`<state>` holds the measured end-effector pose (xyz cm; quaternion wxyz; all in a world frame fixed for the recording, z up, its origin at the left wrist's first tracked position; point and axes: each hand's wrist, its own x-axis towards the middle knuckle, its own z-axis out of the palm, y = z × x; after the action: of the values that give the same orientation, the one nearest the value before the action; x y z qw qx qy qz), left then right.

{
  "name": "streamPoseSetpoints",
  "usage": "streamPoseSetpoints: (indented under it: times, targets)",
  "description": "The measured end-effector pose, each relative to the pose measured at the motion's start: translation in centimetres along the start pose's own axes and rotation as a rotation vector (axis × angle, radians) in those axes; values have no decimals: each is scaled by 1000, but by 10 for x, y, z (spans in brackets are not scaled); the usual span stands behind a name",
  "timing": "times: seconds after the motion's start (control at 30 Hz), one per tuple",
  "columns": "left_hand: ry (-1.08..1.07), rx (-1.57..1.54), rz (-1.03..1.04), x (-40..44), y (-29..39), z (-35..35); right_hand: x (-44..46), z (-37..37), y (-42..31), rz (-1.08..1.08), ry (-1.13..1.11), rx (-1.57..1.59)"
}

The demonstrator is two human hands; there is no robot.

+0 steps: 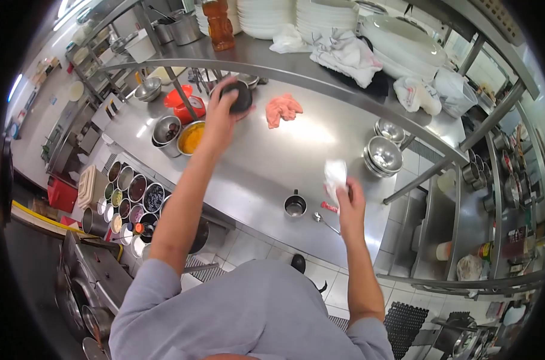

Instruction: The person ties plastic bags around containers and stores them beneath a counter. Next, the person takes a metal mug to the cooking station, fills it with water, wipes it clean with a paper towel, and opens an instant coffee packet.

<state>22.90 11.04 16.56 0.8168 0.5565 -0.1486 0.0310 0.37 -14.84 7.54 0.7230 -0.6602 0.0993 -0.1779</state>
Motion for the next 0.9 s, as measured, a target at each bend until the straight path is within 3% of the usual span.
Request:
streamPoseSetpoints:
  times: [0.07, 0.13, 0.23, 0.33, 0.37, 0.43, 0.53, 0.63, 0.7, 0.73, 0.77, 0.8, 0.83, 0.9]
  targets:
    - [33, 303, 273, 64, 9, 4, 40, 19, -27, -283, -8, -215]
    - [92, 488, 508, 113, 6, 7, 71, 45, -58, -433, -33, -241]
    - [163, 741, 379, 139, 17, 12, 109, 80, -97, -585, -18, -266]
    - [173, 1068, 495, 165, 8, 3, 139, 115, -138, -735, 35, -391]
    - [237, 1193, 631, 163, 5, 5, 155, 125, -145, -855, 76, -449]
    - [262, 1171, 601, 162, 4, 12, 193, 142, -156, -1088, 164, -571]
    - [302, 1050, 610, 159, 3, 13, 245, 169, -159, -1125, 161, -869]
    - [295, 785, 761, 133, 4, 3, 291, 171, -114, -803, -290, -1365]
    - [264, 660, 665, 69, 19, 2, 293, 161, -111, -1244, -38, -1221]
    - [248, 681, 643, 50, 6, -11, 288, 157, -119, -1327, 7, -1051]
    - [220, 702, 591, 23, -12, -28, 267, 152, -130, -1372, 54, -893]
    - [176, 707, 499, -13, -29, -41, 231, 143, -151, -953, -75, -986]
    - [139, 700, 432, -41, -43, -51, 197, 130, -157, -1272, 6, -774]
    - [95, 795, 225, -107, -98, -98, 158, 89, -121, -1166, -4, -709]
